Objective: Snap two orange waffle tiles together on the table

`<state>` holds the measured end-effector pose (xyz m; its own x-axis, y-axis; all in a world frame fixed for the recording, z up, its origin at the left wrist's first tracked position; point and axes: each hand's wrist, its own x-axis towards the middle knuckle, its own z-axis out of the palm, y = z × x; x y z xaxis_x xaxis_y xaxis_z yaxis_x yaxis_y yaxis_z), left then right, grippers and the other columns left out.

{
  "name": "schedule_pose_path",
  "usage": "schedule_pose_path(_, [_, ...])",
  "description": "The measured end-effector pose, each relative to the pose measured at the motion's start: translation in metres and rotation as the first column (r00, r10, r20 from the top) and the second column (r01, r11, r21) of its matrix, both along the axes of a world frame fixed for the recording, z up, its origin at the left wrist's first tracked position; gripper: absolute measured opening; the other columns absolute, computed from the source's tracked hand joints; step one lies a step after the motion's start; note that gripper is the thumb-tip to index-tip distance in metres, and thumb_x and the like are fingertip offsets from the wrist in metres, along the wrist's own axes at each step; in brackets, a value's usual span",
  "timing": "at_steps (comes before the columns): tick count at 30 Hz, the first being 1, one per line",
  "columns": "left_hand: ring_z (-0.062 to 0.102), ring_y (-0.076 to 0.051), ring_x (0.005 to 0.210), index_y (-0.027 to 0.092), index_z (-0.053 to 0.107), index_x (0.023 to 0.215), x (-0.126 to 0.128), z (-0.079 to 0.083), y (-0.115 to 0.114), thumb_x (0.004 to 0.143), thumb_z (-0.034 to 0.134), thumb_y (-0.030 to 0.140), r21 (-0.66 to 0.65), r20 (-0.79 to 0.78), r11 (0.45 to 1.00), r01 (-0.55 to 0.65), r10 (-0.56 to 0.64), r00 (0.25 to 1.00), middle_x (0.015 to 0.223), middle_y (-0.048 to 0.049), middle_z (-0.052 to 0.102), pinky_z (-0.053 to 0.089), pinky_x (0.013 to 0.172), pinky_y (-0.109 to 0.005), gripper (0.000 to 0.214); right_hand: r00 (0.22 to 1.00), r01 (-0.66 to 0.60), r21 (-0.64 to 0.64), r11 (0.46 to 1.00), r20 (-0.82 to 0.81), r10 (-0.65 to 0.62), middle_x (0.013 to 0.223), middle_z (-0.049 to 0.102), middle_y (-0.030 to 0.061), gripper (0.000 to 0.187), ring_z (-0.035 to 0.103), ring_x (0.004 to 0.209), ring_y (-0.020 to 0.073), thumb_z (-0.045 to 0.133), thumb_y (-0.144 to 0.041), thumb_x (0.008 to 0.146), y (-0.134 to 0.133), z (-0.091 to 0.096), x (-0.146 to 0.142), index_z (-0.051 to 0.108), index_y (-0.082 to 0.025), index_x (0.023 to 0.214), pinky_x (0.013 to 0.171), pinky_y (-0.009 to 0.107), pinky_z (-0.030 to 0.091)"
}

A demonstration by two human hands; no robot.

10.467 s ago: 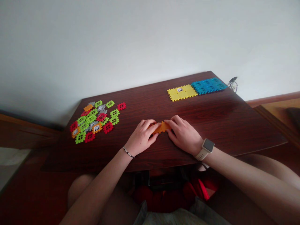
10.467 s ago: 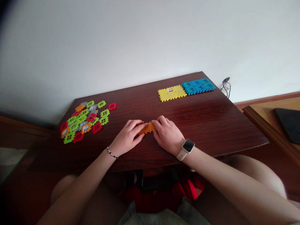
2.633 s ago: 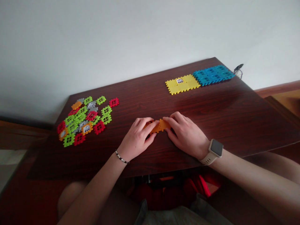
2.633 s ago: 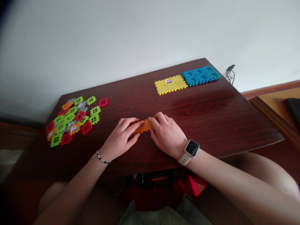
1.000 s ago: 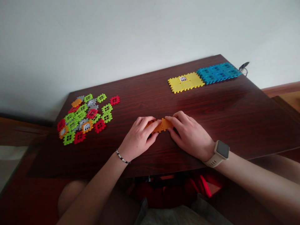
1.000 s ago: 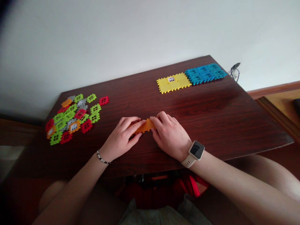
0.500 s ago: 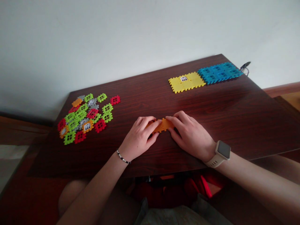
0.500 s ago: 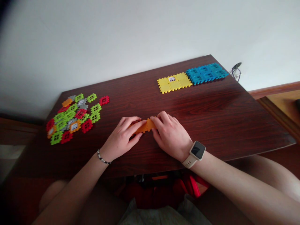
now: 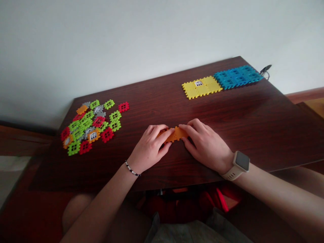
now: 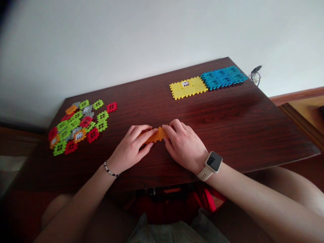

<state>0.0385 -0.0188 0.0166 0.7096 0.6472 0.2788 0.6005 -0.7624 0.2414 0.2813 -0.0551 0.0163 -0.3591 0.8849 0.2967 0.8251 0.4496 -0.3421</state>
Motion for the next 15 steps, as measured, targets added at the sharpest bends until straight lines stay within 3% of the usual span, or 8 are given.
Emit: schedule_pose_path(15, [0.057, -0.031, 0.126, 0.02, 0.056, 0.149, 0.0, 0.0017, -0.0009, 0.106, 0.06, 0.02, -0.008, -0.013, 1.0, -0.003, 0.003, 1.0, 0.139, -0.0122, 0.06, 0.054, 0.112, -0.052, 0.043, 1.0, 0.009, -0.013, 1.0, 0.003, -0.009, 0.118, 0.063, 0.0152, 0.037, 0.066, 0.102, 0.0297, 0.054, -0.024, 0.105, -0.0011, 0.0021, -0.0004, 0.061, -0.012, 0.14, 0.093, 0.048, 0.06])
